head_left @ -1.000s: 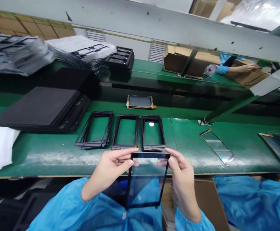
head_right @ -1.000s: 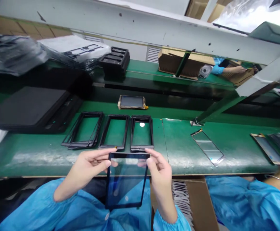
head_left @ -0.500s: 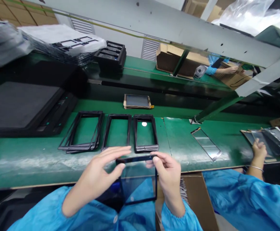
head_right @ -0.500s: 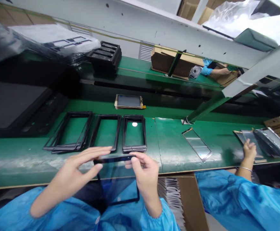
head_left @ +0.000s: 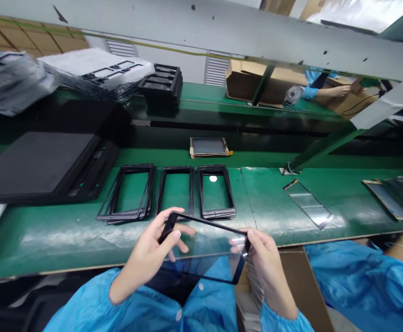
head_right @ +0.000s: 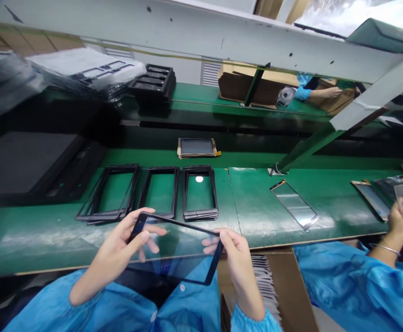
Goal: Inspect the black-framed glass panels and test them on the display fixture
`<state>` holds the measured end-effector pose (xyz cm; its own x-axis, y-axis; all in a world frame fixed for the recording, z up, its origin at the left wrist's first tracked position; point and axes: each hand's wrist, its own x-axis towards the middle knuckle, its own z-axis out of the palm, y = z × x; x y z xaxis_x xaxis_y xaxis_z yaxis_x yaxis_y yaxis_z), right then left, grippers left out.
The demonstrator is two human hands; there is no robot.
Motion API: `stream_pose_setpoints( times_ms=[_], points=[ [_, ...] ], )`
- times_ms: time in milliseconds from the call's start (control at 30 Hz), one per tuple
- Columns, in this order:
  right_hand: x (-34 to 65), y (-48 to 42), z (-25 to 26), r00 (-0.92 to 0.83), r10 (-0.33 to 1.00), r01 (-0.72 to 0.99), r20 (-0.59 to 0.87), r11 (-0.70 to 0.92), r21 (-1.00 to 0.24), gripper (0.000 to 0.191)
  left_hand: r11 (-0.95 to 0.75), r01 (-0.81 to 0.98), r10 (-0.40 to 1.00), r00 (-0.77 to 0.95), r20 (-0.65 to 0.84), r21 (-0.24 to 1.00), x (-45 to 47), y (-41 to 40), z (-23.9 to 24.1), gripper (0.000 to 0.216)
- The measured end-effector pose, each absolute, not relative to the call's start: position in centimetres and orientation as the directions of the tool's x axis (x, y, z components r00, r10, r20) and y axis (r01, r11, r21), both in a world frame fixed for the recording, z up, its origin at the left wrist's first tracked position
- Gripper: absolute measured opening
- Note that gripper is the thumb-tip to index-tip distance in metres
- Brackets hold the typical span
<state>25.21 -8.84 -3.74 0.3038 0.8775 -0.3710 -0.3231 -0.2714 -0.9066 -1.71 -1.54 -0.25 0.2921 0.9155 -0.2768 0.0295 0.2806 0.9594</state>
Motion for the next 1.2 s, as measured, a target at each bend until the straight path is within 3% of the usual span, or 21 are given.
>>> stream_pose_setpoints(
  times_ms=[133,433,600,667,733,833,900,967,1067,1200],
  points=[
    [23.9,-8.5,-3.9,0.407,0.842,-0.364,-0.354,-0.206,-0.908,0.041,0.270,0.021,0.941,0.208,-0.268,0.963,-1.0,-2.3,0.0,0.052],
    [22.4,-8.6,-2.6,0.521,0.802,-0.276,-0.294,-0.167,-0.946,0.035,0.296,0.005,0.939,0.180,-0.292,0.955,-1.2,-2.8,-0.2,0.054],
    [22.1,-8.7,-2.3,0.479,0.840,-0.270,-0.255,-0.135,-0.953,0.043,0.283,0.035,0.937,0.203,-0.284,0.959,-2.1,-2.6,-2.1,0.059],
    [22.2,-8.8,-2.4,0.466,0.849,-0.246,-0.248,-0.145,-0.958,0.043,0.171,0.135,0.962,0.191,-0.195,0.976,-2.5,-2.3,-2.8,0.057],
    [22.1,-9.1,-2.6,0.476,0.847,-0.194,-0.237,-0.162,-0.968,0.038,-0.055,0.332,0.986,0.168,-0.002,0.942,-2.7,-1.8,-2.9,0.062],
    [21.6,-9.5,-2.7,0.459,0.864,-0.117,-0.209,-0.175,-0.978,0.031,-0.461,0.563,0.883,0.366,0.293,0.686,-2.2,-0.7,-1.9,0.063],
    [21.2,-9.7,-2.6,0.429,0.883,-0.078,-0.192,-0.175,-0.981,0.030,-0.638,0.530,0.756,0.570,0.323,0.559,-1.4,0.1,-0.9,0.045],
    [20.7,-9.9,-2.5,0.412,0.892,-0.056,-0.184,-0.177,-0.983,0.029,-0.702,0.444,0.663,0.693,0.282,0.557,-0.5,0.7,-0.2,0.026],
    [20.4,-10.3,-2.1,0.415,0.892,-0.049,-0.181,-0.176,-0.983,0.031,-0.718,0.341,0.599,0.747,0.289,0.607,0.5,1.0,-0.1,0.022],
    [20.6,-10.4,-1.9,0.405,0.895,-0.049,-0.189,-0.184,-0.982,0.033,-0.759,0.295,0.583,0.705,0.404,0.580,0.6,0.6,-0.4,0.024]
  ],
)
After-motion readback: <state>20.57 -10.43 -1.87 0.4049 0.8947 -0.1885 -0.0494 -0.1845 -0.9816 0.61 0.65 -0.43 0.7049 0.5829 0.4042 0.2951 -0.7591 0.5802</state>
